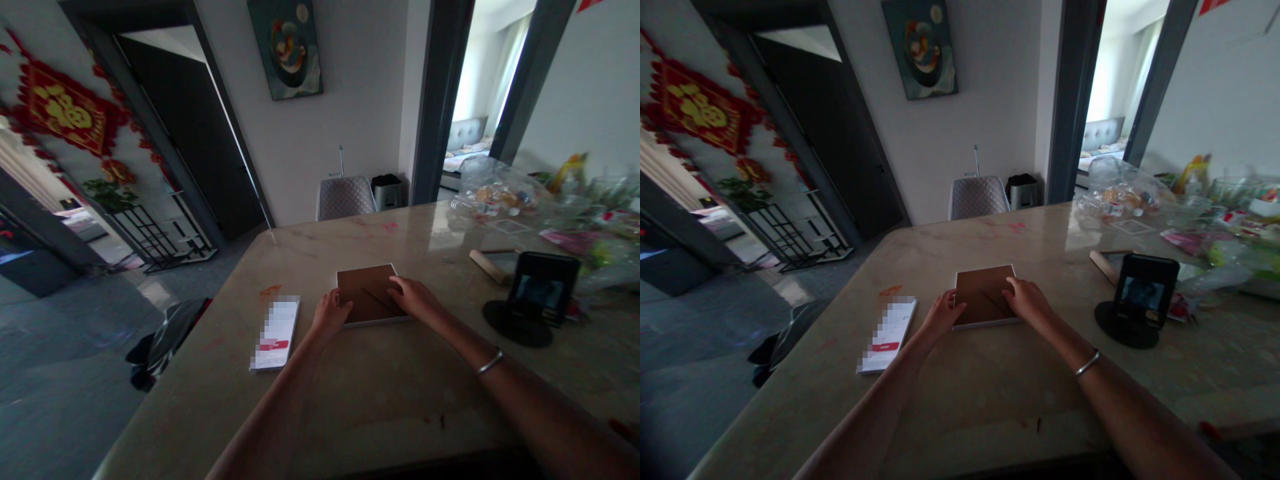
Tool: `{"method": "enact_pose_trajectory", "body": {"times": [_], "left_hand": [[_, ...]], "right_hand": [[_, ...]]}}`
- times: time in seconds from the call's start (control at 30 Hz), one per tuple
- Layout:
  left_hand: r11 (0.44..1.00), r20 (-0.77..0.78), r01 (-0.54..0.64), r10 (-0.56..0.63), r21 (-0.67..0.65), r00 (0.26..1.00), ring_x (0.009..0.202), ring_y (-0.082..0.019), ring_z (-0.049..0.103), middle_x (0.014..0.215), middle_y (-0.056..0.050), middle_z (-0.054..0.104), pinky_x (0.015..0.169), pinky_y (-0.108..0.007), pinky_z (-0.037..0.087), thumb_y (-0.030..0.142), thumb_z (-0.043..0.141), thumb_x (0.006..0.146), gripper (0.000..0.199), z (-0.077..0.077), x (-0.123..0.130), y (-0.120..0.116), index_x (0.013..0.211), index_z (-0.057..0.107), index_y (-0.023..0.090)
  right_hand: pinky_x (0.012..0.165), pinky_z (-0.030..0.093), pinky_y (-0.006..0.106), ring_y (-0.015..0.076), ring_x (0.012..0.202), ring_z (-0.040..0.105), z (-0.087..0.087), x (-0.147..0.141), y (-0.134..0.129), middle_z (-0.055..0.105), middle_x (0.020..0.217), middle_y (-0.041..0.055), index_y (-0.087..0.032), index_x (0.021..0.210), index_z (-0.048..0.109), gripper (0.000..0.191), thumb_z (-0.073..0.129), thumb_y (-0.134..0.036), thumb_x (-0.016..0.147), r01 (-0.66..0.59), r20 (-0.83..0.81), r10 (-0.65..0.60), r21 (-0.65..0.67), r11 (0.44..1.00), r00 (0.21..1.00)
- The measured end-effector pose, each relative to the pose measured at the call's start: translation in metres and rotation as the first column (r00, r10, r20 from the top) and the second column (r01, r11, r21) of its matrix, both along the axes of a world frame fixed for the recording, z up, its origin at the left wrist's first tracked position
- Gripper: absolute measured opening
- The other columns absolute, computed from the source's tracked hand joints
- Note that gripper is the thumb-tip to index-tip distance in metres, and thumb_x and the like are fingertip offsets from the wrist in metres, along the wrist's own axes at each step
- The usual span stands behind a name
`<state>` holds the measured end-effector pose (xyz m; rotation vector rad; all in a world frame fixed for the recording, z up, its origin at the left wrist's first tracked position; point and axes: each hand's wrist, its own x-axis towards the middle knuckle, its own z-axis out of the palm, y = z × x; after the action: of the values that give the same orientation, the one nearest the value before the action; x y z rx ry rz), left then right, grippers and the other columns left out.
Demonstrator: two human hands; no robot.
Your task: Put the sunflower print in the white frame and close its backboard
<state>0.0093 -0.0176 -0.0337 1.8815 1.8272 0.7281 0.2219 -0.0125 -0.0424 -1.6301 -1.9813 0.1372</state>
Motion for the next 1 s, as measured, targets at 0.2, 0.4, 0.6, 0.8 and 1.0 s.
{"method": "enact_pose_trajectory", "body": {"times": [0.2,0.4,0.6,0.8,1.0], "left_hand": [[0.998,0.415,0.003,0.024,-0.064,0.909,0.096,-0.018,0.055,0.107,-0.010,0.059,0.080,-0.030,0.044,0.023,0.057,0.070,0.048,-0.005,0.004,0.003,0.116,0.044,0.015],[0.999,0.695,-0.051,0.042,-0.007,0.718,0.108,-0.016,0.049,0.125,-0.008,0.047,0.084,-0.027,0.043,0.026,0.044,0.079,0.042,0.014,0.007,-0.005,0.120,0.040,0.017],[0.965,0.812,0.011,-0.225,0.261,0.539,0.114,-0.014,0.043,0.134,-0.006,0.036,0.091,-0.030,0.039,0.029,0.018,0.088,0.045,0.045,0.012,-0.017,0.132,0.022,0.021],[0.931,0.768,0.158,-0.362,0.330,0.528,0.121,-0.019,0.035,0.129,-0.003,0.043,0.098,-0.034,0.032,0.035,0.029,0.085,0.045,0.041,0.018,-0.030,0.128,0.036,0.021],[0.865,0.587,0.432,-0.494,0.256,0.642,0.124,-0.023,0.029,0.134,-0.003,0.036,0.100,-0.039,0.028,0.044,0.041,0.080,0.044,0.036,0.022,-0.034,0.117,0.050,0.022]], "right_hand": [[0.088,0.041,0.036,0.0205,0.105,0.052,0.013,0.001,0.004,0.055,0.115,0.0108,-0.016,0.115,0.049,0.041,0.044,-0.028,0.076,0.008,-0.342,0.007,0.042,0.999,0.940],[0.092,0.038,0.036,0.0187,0.108,0.050,0.007,0.007,0.013,0.054,0.117,0.0116,-0.015,0.115,0.048,0.038,0.036,-0.023,0.080,0.027,-0.505,-0.034,-0.020,0.999,0.862],[0.078,0.045,0.036,0.0193,0.090,0.060,-0.001,-0.012,0.007,0.064,0.099,0.0087,-0.017,0.116,0.049,0.039,0.036,-0.034,0.084,-0.178,-0.524,0.051,-0.195,0.965,0.850],[0.089,0.039,0.037,0.0187,0.101,0.055,0.010,-0.029,-0.011,0.060,0.111,0.0051,-0.021,0.109,0.056,0.035,0.037,-0.035,0.083,-0.424,-0.501,0.280,-0.199,0.884,0.819],[0.077,0.047,0.036,0.0185,0.088,0.060,0.022,-0.021,-0.019,0.063,0.103,0.0083,-0.019,0.112,0.054,0.034,0.034,-0.030,0.086,-0.571,-0.714,0.268,-0.221,0.791,0.647]]}}
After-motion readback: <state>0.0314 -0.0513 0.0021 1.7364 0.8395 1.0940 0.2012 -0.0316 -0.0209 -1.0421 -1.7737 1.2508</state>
